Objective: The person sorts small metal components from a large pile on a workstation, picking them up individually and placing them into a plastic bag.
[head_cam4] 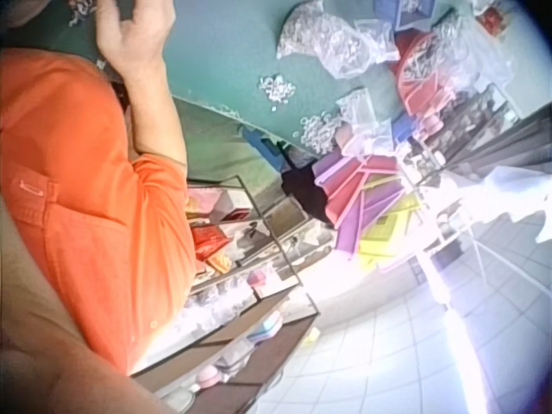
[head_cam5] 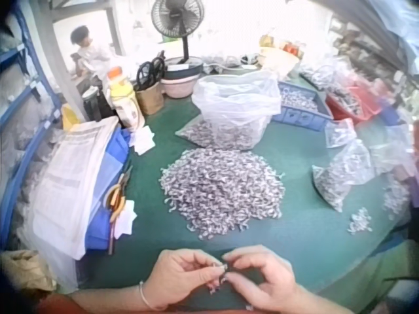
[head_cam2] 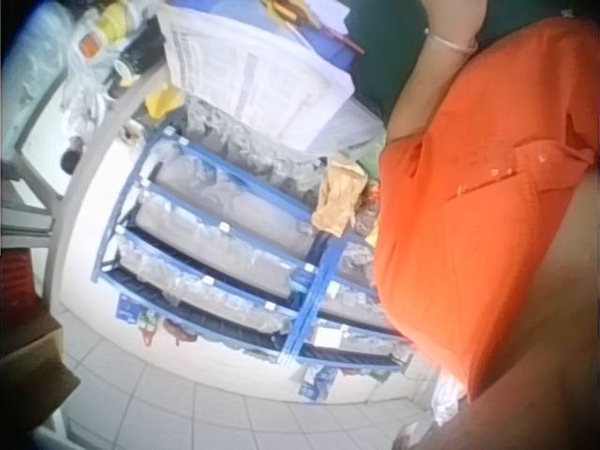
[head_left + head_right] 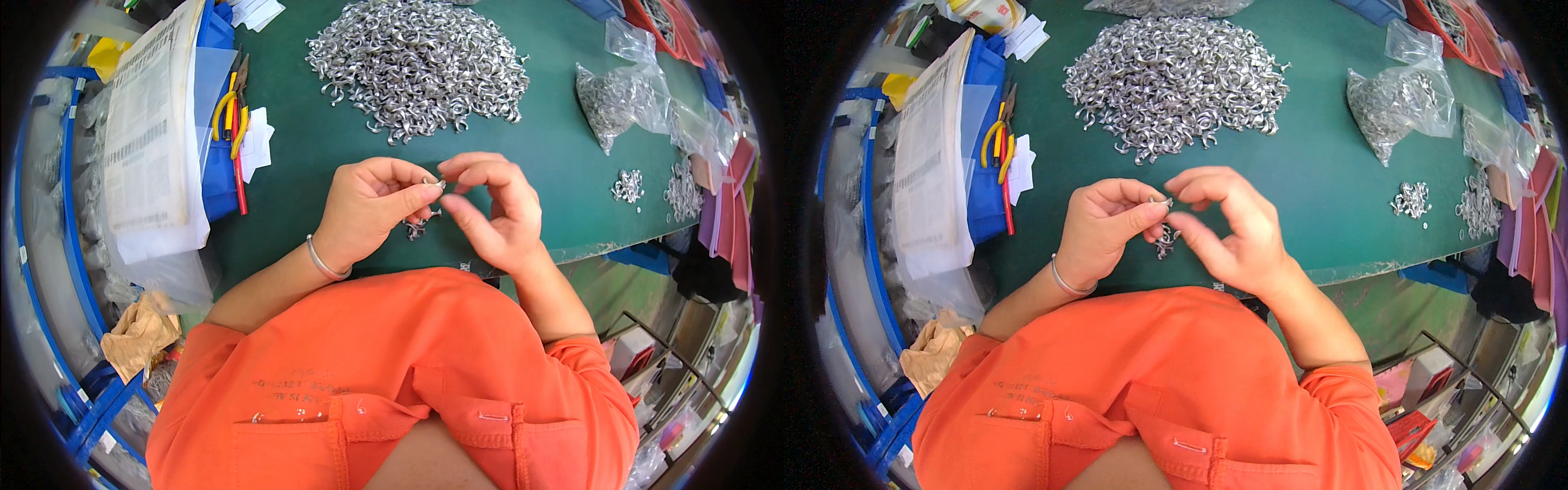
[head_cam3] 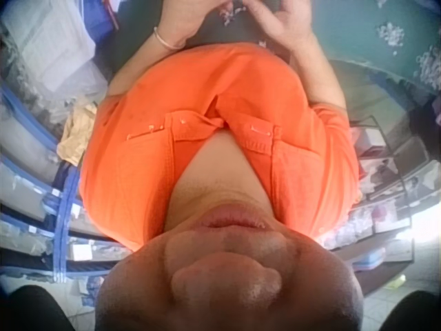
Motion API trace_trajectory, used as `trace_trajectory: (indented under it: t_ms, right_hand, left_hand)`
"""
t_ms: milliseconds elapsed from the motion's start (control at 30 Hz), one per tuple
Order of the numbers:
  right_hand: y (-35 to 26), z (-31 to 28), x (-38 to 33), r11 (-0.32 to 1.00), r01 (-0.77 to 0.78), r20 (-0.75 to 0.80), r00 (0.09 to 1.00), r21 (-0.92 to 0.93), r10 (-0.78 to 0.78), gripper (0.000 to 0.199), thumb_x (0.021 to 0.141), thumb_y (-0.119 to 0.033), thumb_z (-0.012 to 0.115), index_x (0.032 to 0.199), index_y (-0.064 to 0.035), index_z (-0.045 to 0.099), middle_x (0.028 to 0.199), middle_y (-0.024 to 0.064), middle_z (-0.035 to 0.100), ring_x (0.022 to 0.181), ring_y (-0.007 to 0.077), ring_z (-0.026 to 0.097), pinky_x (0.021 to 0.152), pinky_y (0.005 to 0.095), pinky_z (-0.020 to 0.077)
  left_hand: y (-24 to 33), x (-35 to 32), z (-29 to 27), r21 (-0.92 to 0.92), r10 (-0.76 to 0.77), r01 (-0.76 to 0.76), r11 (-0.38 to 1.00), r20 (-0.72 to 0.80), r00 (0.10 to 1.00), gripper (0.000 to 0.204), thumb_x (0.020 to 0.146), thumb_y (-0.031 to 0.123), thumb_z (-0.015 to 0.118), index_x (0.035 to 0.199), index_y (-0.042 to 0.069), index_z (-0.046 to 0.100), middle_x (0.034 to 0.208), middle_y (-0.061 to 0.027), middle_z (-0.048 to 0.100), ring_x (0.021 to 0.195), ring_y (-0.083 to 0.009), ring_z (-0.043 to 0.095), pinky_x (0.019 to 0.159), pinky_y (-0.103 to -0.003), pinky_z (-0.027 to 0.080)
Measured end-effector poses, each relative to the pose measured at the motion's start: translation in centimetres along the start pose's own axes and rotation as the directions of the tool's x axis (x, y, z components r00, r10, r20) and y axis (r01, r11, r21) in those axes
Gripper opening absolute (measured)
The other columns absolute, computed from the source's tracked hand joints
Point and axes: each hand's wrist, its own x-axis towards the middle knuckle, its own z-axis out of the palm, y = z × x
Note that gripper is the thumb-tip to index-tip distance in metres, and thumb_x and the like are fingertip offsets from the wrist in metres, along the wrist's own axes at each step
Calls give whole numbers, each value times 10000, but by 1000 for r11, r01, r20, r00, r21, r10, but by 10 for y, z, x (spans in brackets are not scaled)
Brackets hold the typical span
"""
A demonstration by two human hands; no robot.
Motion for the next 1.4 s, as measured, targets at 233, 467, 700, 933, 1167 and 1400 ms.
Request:
trace_trajectory:
  t_ms: [233, 467, 700, 933, 1167, 1400]
  right_hand:
    - [5, 2, -5, 994, 113, -12, 994, -14, -113, 227, 760, 109, 698, 898, -14, 567, 920, 142, 662, 767, 231, 646, 663, 312, 532]
    - [10, -91, 45, 817, 246, -445, 739, -521, -506, 173, 790, 97, 683, 805, -23, 560, 833, 116, 632, 797, 246, 608, 712, 304, 501]
    - [33, -151, 53, 577, -62, -447, 700, -815, -557, 85, 813, 37, 671, 863, -13, 623, 890, 114, 663, 843, 250, 621, 794, 333, 485]
    - [15, -13, 10, 873, 30, 118, 993, -487, 32, 225, 717, -27, 742, 875, -47, 582, 818, 96, 591, 786, 318, 576, 692, 394, 486]
    - [17, 0, 0, 955, -11, 50, 998, -297, 27, 210, 734, 71, 697, 846, -29, 551, 824, 86, 605, 750, 256, 603, 652, 340, 500]
    - [4, 11, -6, 988, -66, -38, 997, 139, 72, 245, 752, 118, 678, 878, -29, 528, 880, 101, 615, 807, 202, 624, 691, 278, 511]
  left_hand:
    - [0, 1, -1, 64, -56, 53, 997, 50, 997, 122, 903, 67, 659, 951, -43, 678, 817, -75, 686, 680, -87, 625, 616, -212, 519]
    - [-5, 0, -4, 78, -1, 7, 997, -71, 997, 137, 958, 90, 570, 993, -26, 633, 816, -74, 645, 660, -116, 596, 603, -241, 489]
    - [-5, 2, -1, 57, 51, -46, 997, -80, 996, 121, 948, 87, 587, 991, -18, 629, 809, -62, 632, 657, -110, 580, 586, -236, 465]
    - [-4, 4, -6, 19, 35, -33, 999, -99, 995, 126, 935, 91, 613, 999, -16, 638, 823, -52, 641, 679, -96, 594, 612, -227, 485]
    - [-1, 4, -1, 113, 11, 2, 994, -109, 994, 157, 940, 85, 604, 1054, -22, 626, 846, -70, 651, 727, -118, 636, 629, -225, 516]
    - [-3, 6, -7, 31, 9, -11, 999, 61, 998, 157, 936, 98, 628, 1022, -31, 649, 828, -74, 676, 672, -112, 653, 581, -223, 531]
